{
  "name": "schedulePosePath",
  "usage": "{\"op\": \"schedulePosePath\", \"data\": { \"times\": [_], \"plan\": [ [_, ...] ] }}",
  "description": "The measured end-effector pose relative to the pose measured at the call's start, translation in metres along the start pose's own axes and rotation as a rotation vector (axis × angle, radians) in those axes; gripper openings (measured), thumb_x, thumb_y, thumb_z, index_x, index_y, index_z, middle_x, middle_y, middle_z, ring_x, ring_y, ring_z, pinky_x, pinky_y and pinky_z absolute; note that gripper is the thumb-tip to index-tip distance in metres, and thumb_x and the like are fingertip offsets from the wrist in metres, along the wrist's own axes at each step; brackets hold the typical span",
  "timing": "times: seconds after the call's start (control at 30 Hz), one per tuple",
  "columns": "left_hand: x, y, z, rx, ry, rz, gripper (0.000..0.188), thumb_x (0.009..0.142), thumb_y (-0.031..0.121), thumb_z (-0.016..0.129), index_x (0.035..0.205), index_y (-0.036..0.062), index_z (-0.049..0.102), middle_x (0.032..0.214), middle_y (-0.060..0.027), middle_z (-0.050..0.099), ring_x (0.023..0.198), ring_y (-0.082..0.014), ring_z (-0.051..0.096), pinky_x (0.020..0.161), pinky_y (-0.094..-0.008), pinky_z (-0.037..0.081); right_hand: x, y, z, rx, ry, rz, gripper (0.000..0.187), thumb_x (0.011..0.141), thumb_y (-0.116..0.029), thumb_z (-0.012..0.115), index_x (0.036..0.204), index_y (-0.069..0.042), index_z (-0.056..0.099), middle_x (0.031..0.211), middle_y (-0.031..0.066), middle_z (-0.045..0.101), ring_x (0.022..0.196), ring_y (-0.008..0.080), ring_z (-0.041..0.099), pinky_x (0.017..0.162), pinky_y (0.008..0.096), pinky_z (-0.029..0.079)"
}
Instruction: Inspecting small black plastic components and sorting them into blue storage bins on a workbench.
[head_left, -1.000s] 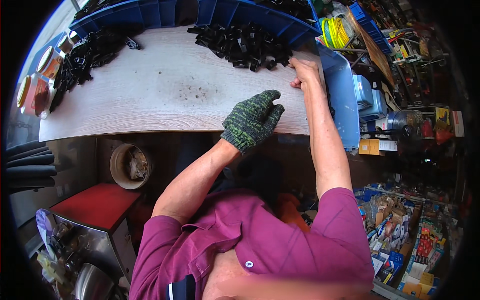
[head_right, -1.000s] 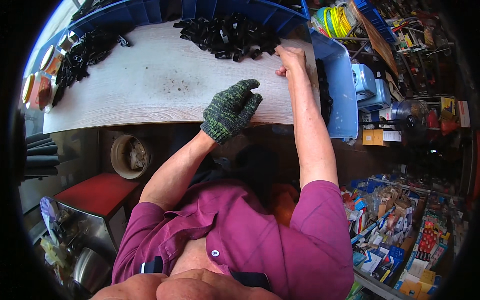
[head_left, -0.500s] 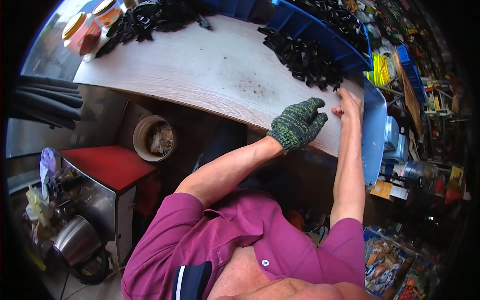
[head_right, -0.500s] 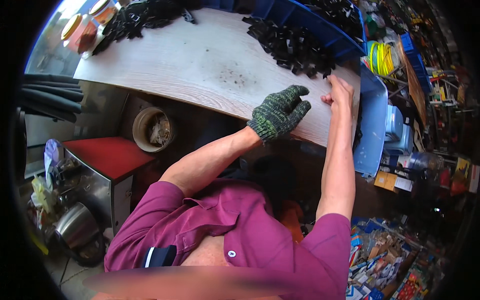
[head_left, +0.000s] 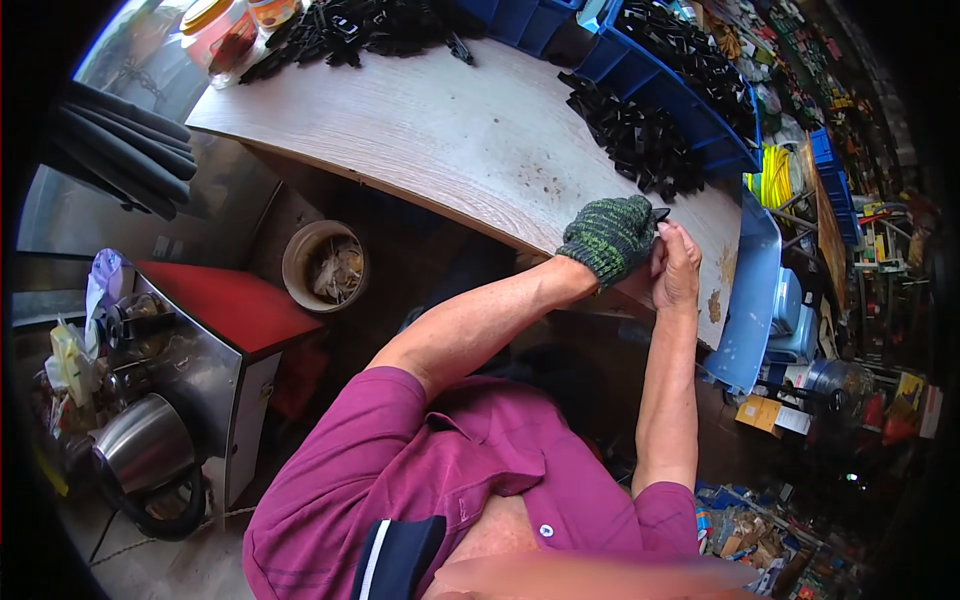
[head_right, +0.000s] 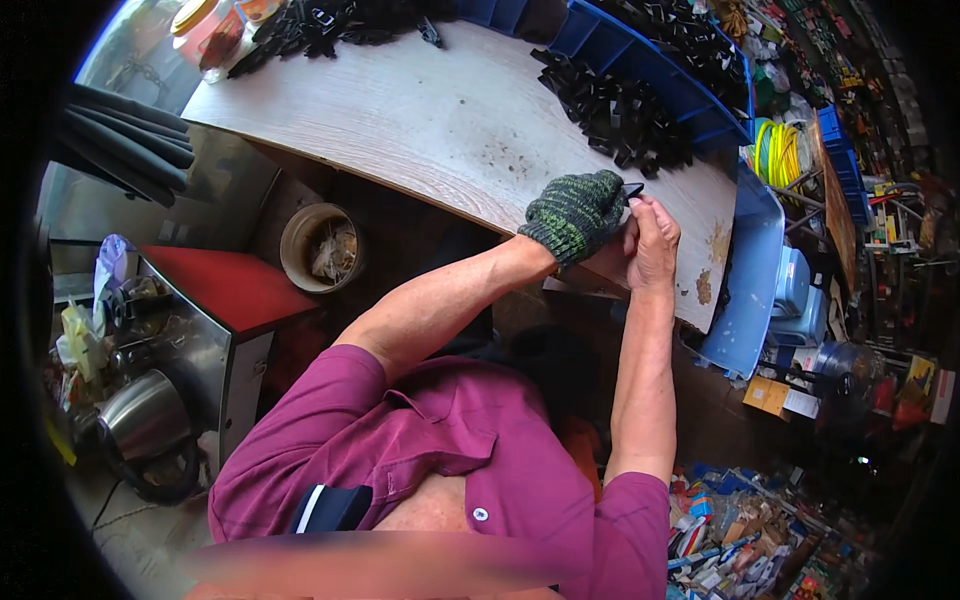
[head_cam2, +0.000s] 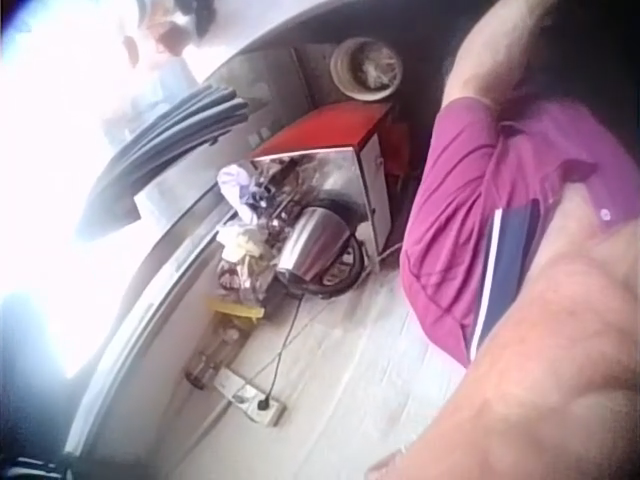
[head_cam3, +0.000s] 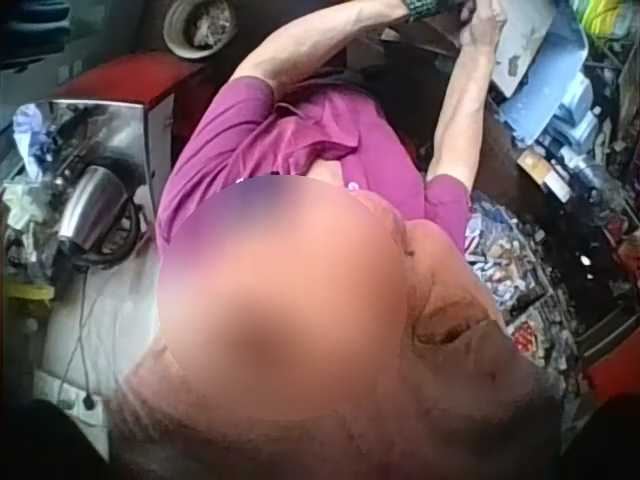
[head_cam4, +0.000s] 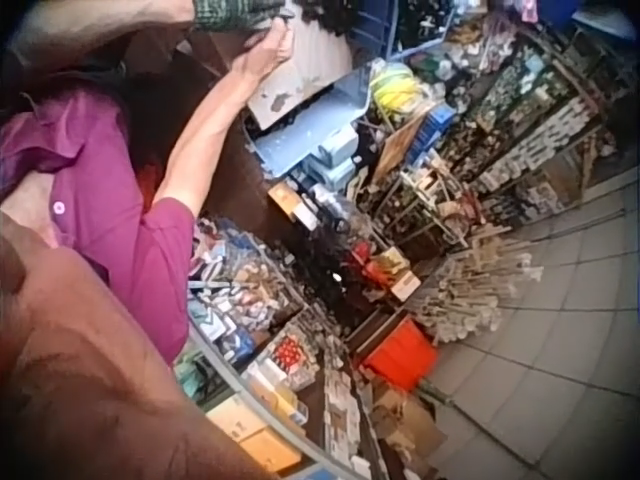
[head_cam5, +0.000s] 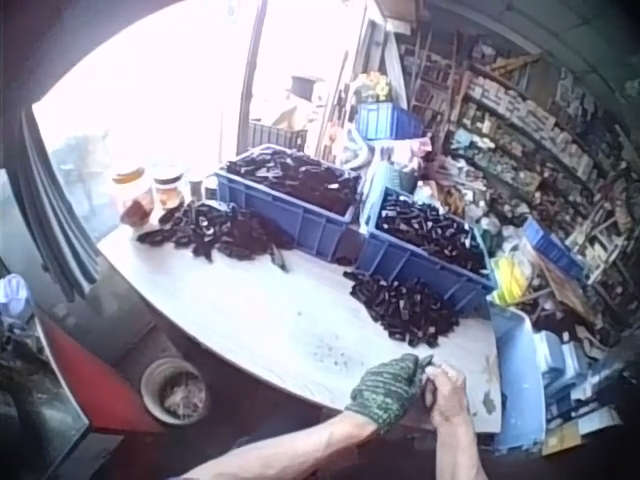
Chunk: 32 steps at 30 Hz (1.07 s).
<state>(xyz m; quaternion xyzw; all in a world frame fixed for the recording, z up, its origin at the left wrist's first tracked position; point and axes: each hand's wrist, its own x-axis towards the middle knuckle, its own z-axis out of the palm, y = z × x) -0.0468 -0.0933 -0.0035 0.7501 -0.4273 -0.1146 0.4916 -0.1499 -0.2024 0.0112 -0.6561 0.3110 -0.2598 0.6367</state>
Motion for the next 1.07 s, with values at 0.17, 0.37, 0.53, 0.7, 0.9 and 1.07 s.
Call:
{"op": "schedulePosePath", "data": {
  "times": [0.17,0.37,0.53,0.7,0.9,1.07],
  "plan": [
    [-0.013,-0.006,-0.015,0.026,0.049,0.174,0.018,0.087,0.025,0.061,0.095,0.0078,0.062,0.082,-0.0175,0.067,0.077,-0.0374,0.066,0.068,-0.049,0.052,-0.005,-0.003,0.017,-0.052,-0.007,0.043,0.025,0.095,-0.032,0.066,0.082,-0.011,0.064,0.049,-0.0057,0.041,0.04,0.0037,0.034,0.04,0.0217,0.026],
    [-0.027,-0.027,-0.045,0.16,-0.019,0.315,0.024,0.084,0.022,0.065,0.104,0.0084,0.062,0.089,-0.0148,0.066,0.081,-0.0347,0.066,0.068,-0.0478,0.052,-0.012,0.009,0.031,-0.075,-0.155,0.011,0.037,0.096,-0.043,0.062,0.078,-0.01,0.059,0.049,-0.0034,0.043,0.039,0.008,0.038,0.038,0.025,0.036],
    [0.01,-0.09,-0.164,0.62,0.692,0.467,0.039,0.079,0.026,0.07,0.113,0.0067,0.065,0.108,-0.0131,0.066,0.101,-0.0338,0.061,0.091,-0.0478,0.047,-0.022,0.002,0.043,0.09,-0.131,0.088,0.04,0.098,-0.042,0.056,0.079,-0.007,0.053,0.046,0.0001,0.04,0.038,0.0118,0.042,0.043,0.0337,0.054],
    [0.035,-0.165,-0.25,1.032,0.527,0.042,0.029,0.088,0.024,0.056,0.112,0.0109,0.063,0.115,-0.0145,0.061,0.103,-0.0382,0.058,0.086,-0.055,0.047,-0.021,0.001,0.049,0.143,-0.073,0.09,0.035,0.095,-0.037,0.054,0.075,-0.01,0.05,0.046,-0.001,0.036,0.038,0.0118,0.042,0.039,0.0342,0.054],
    [0.039,-0.161,-0.241,1.008,0.301,0.05,0.033,0.091,0.027,0.057,0.121,0.0135,0.062,0.125,-0.0149,0.06,0.108,-0.0381,0.059,0.088,-0.0533,0.047,-0.023,-0.001,0.049,0.162,-0.041,0.073,0.03,0.096,-0.033,0.051,0.078,-0.009,0.05,0.047,-0.002,0.037,0.038,0.01,0.041,0.039,0.032,0.052],
    [0.032,-0.138,-0.22,0.952,0.135,0.167,0.032,0.092,0.031,0.059,0.118,0.0132,0.065,0.123,-0.0171,0.062,0.107,-0.0385,0.061,0.086,-0.0515,0.048,-0.024,-0.003,0.052,0.164,0.016,0.07,0.031,0.093,-0.035,0.054,0.076,-0.01,0.051,0.046,-0.0011,0.036,0.037,0.0114,0.041,0.037,0.034,0.053]
  ]
}}
